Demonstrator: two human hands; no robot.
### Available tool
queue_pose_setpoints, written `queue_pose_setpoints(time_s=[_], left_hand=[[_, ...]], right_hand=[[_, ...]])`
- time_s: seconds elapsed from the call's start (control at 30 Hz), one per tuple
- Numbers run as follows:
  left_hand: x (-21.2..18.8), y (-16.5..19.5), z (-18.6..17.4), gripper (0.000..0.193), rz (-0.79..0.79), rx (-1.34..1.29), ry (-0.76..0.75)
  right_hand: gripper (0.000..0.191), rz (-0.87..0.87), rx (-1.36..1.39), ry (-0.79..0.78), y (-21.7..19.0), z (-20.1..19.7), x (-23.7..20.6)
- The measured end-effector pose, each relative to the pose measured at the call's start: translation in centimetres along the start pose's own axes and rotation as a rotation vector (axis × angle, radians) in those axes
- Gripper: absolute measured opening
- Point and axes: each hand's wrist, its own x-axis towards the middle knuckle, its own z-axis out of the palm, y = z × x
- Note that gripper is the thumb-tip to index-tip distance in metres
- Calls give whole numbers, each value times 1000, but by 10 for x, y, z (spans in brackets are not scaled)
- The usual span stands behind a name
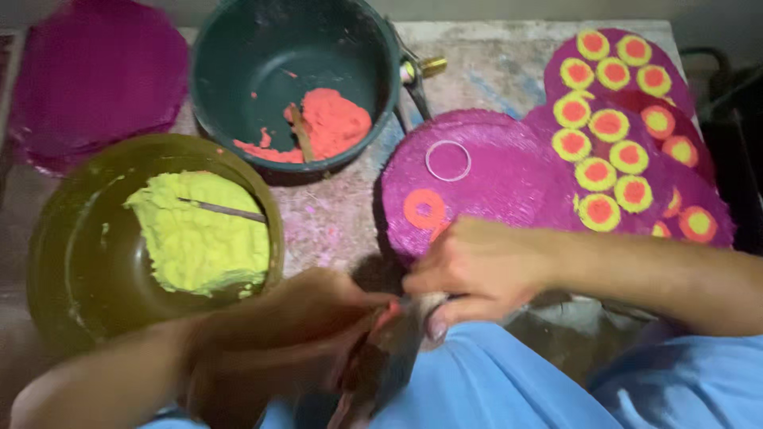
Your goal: The person uses a hand-held extruder press to form two-tone paste into flower-ring shapes, depositing them onto round purple trays. They refill the press cylinder with yellow and pink paste from bowls, press out rings one at a time, and stack filled trays on the table.
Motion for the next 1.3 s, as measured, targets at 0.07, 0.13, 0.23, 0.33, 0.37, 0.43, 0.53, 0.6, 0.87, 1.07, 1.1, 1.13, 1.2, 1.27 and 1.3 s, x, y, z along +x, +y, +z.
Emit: queue_pose_setpoints(time_s=[0.07, 0.13, 0.23, 0.33, 0.37, 0.43, 0.53, 0.6, 0.87, 1.07, 1.1, 1.13, 1.2, 1.27, 1.3], left_hand=[[-14, 5, -12, 17, -82, 623, 32], [-32, 8, -26, 20, -122, 873, 59], [-57, 4, -51, 19, -150, 743, 150], [-81, -20, -93, 17, -148, 606, 314], [-97, -32, -114, 17, -28, 539, 345], [-119, -61, -164, 25, 132, 335, 341], [-130, -115, -232, 48, 212, -132, 212], [-113, -152, -254, 55, 278, -469, 120], [-32, -199, -334, 27, 387, 26, 1017], [-10, -164, -382, 62, 444, 913, 1430], [-7, -160, -386, 74, 413, 1040, 1488], [-6, -156, -389, 75, 305, 1001, 1468], [-6, -151, -394, 79, 92, 919, 1416], [-13, -146, -398, 64, 67, 1228, 1424], [-16, -144, -400, 56, 57, 1383, 1421]], right_hand=[[41, 56, 231, -72, 6, 11, 9], [43, 107, 361, -108, 16, 21, 17], [45, 114, 481, -115, 38, 29, 28], [40, 58, 509, -69, 61, 19, 36], [36, 58, 401, -17, 69, 11, 38], [32, 39, 31, 122, 86, -13, 45], [33, 62, -809, 179, 114, -53, 72], [17, -62, -1298, 137, 137, -80, 100], [43, 545, -559, 684, 270, -49, 222], [25, 992, -607, -106, 360, 59, 289], [23, 991, -619, -148, 363, 58, 294], [21, 990, -632, -191, 368, 53, 293], [17, 1002, -653, -276, 374, 38, 278], [31, 981, -653, -233, 356, 7, 245], [25, 1145, -484, -252, 347, -10, 233]])
